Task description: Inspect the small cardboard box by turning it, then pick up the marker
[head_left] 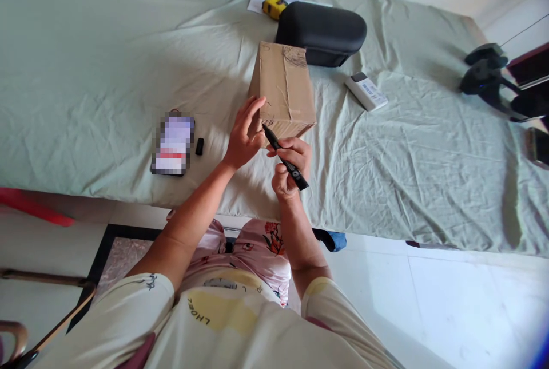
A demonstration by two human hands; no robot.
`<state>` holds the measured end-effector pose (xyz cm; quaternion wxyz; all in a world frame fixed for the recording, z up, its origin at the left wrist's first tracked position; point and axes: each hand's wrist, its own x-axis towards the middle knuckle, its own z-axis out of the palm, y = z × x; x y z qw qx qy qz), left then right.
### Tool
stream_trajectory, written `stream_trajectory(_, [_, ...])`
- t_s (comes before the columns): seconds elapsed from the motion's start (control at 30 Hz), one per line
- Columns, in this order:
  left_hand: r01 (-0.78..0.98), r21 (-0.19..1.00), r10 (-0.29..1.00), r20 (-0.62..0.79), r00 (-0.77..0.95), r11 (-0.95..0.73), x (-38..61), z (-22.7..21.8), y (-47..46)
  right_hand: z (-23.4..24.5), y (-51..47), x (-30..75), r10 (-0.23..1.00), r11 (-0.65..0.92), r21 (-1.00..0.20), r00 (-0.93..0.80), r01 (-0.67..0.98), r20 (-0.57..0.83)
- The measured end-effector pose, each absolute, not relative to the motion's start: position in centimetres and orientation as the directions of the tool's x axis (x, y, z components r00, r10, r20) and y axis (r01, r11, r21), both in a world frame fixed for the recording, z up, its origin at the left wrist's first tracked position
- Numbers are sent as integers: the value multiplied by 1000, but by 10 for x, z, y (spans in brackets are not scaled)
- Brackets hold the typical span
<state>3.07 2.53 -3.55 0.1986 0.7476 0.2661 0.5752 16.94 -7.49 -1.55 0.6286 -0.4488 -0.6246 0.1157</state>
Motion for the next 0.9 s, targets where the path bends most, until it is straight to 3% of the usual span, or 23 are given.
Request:
stream_trajectory(0.13, [180, 600, 626, 753, 203, -780, 30, -35, 24, -14, -75, 168, 576, 610, -622, 265, 491, 773])
stream_trajectory(0.47, [185, 629, 655, 736, 171, -755, 32, -38, 23, -11, -73, 158, 640, 629, -637, 167, 446, 750])
stream_trajectory(0.67, [112, 636, 646, 747, 160, -763, 31, -36, 22, 1, -64, 168, 358, 698, -545, 433, 465, 828])
stream_trajectory(0.8, [94, 678, 684, 713, 155, -729, 27, -33, 21, -3, -55, 199, 217, 554, -603, 599, 574, 770])
stream_trajectory(0.9, [93, 688, 694, 705, 147, -719, 26, -29, 17, -14, -50, 224, 342, 328, -726, 640, 605, 688])
